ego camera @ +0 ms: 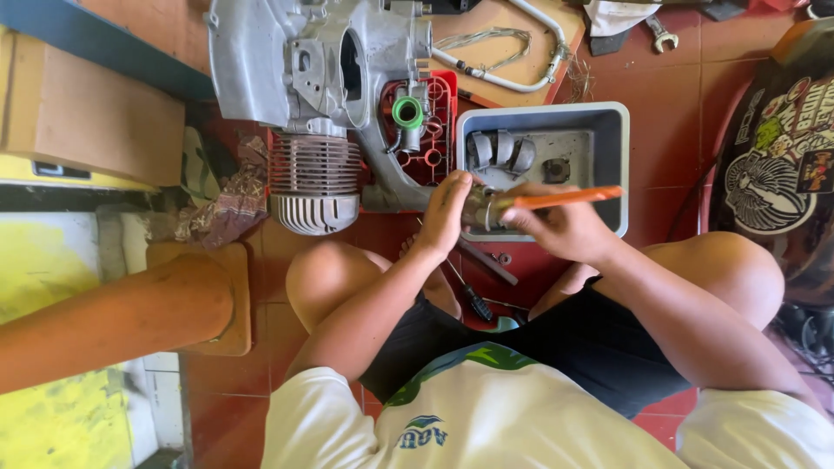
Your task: Cleaning a motorcycle piston and its rings using a brush and cleaning solution
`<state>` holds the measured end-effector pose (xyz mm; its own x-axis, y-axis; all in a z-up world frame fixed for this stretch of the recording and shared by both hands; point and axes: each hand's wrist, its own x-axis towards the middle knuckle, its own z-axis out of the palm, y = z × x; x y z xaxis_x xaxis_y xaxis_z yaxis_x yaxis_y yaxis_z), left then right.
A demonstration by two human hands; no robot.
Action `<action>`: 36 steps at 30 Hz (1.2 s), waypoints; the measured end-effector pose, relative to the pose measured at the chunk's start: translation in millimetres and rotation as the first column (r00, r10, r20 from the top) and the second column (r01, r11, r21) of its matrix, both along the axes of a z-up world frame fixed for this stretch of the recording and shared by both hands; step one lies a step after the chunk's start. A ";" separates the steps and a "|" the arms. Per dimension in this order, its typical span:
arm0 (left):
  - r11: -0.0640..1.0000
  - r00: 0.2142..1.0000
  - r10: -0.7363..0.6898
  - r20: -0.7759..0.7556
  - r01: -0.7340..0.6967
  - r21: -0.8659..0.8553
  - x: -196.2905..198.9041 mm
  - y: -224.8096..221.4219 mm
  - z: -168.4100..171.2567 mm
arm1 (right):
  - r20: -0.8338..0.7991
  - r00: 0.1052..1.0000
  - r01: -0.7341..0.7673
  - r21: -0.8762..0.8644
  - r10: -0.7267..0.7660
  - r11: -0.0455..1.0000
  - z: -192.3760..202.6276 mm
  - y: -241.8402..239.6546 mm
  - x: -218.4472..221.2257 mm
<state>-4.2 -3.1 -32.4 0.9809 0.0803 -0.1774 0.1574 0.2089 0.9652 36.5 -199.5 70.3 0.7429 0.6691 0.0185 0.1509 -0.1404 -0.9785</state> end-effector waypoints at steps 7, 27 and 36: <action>0.989 1.000 0.001 -0.020 0.002 0.150 -2.6 3.1 2.2 | 0.108 0.990 0.094 -0.064 -0.087 0.994 12.6 3.2 -3.9; 0.798 0.965 -0.243 0.103 0.138 0.587 -13.0 -3.5 70.4 | 0.152 0.974 0.144 0.156 -0.168 0.977 -24.2 -16.7 7.3; 0.828 0.915 -0.155 0.374 -0.086 0.554 -9.5 -1.6 59.4 | 0.315 0.921 0.216 0.067 -0.227 0.974 -29.5 -25.8 13.2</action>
<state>-13.7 -4.7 27.0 0.9603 0.0105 0.2789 -0.2552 -0.3715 0.8927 49.7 -225.3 40.8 0.8235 0.4834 0.2970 0.4243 -0.1771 -0.8881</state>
